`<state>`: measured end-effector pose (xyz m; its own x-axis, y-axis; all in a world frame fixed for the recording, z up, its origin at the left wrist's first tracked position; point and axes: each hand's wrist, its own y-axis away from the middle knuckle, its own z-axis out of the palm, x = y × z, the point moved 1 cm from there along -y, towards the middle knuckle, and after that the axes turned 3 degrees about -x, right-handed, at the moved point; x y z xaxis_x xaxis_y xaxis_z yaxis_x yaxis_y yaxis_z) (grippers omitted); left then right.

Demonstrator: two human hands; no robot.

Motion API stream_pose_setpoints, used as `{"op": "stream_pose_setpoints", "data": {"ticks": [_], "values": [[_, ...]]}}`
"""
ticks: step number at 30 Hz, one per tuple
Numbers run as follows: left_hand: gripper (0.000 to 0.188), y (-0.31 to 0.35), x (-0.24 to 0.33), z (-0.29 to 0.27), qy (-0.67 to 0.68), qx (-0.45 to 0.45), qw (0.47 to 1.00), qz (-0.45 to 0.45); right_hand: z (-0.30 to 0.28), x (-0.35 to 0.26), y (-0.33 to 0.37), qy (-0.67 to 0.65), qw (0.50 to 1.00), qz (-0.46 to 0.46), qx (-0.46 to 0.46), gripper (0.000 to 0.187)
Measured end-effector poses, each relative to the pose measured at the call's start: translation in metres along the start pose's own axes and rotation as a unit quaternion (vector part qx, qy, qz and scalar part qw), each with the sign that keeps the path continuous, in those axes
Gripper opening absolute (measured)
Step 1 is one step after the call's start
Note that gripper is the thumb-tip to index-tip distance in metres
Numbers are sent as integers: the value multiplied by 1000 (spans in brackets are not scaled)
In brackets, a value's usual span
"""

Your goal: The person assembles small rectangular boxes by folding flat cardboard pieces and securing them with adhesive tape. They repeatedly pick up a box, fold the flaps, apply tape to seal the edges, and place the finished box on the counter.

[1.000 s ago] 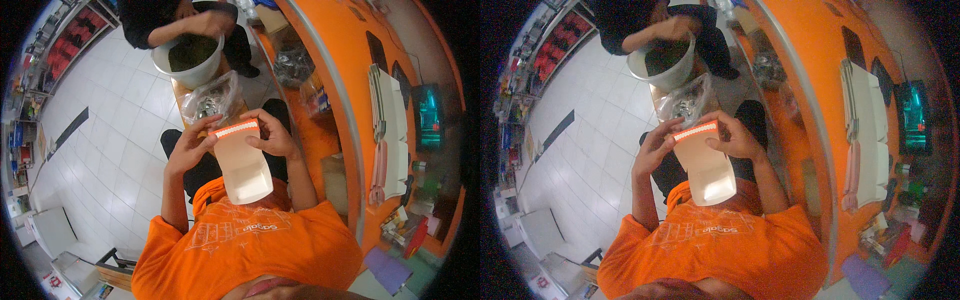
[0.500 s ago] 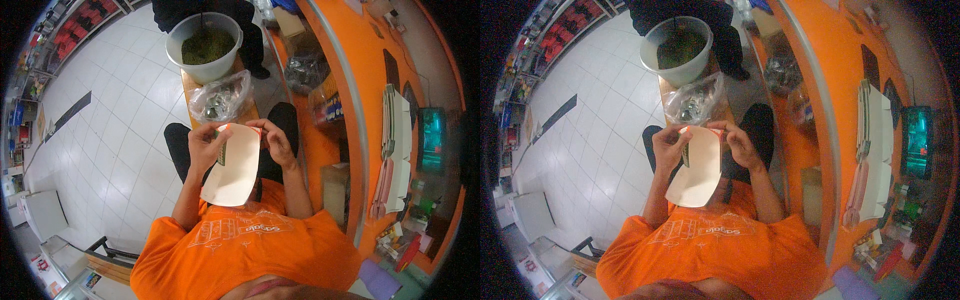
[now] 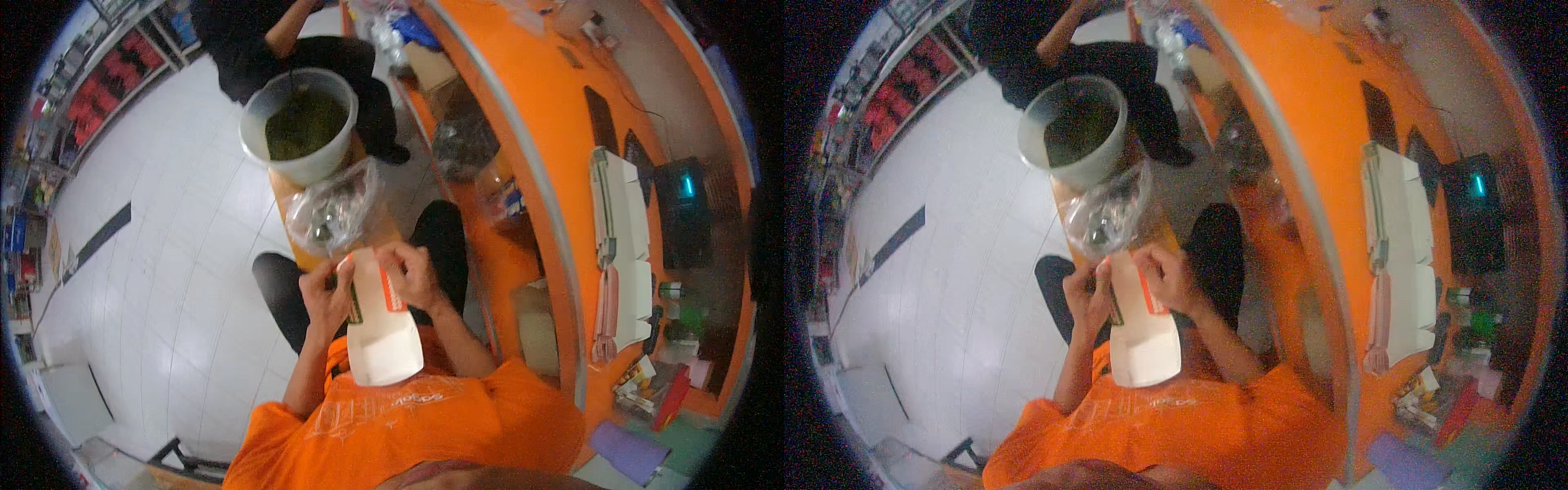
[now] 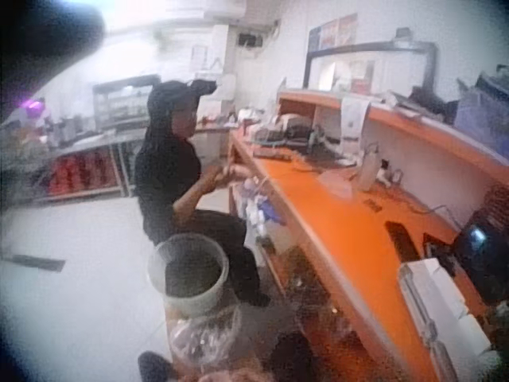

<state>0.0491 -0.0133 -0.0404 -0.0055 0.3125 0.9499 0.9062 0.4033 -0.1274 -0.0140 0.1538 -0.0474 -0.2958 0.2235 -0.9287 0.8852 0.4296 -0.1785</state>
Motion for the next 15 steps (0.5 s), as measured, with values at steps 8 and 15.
{"op": "stream_pose_setpoints", "data": {"ticks": [8,15], "values": [[21,-4,-8,3,-89,55,989,107,20,21,18,-141,989,51,1,34],[22,8,-19,15,-100,80,980,154,13,63,48,-250,947,176,-101,37]]}}
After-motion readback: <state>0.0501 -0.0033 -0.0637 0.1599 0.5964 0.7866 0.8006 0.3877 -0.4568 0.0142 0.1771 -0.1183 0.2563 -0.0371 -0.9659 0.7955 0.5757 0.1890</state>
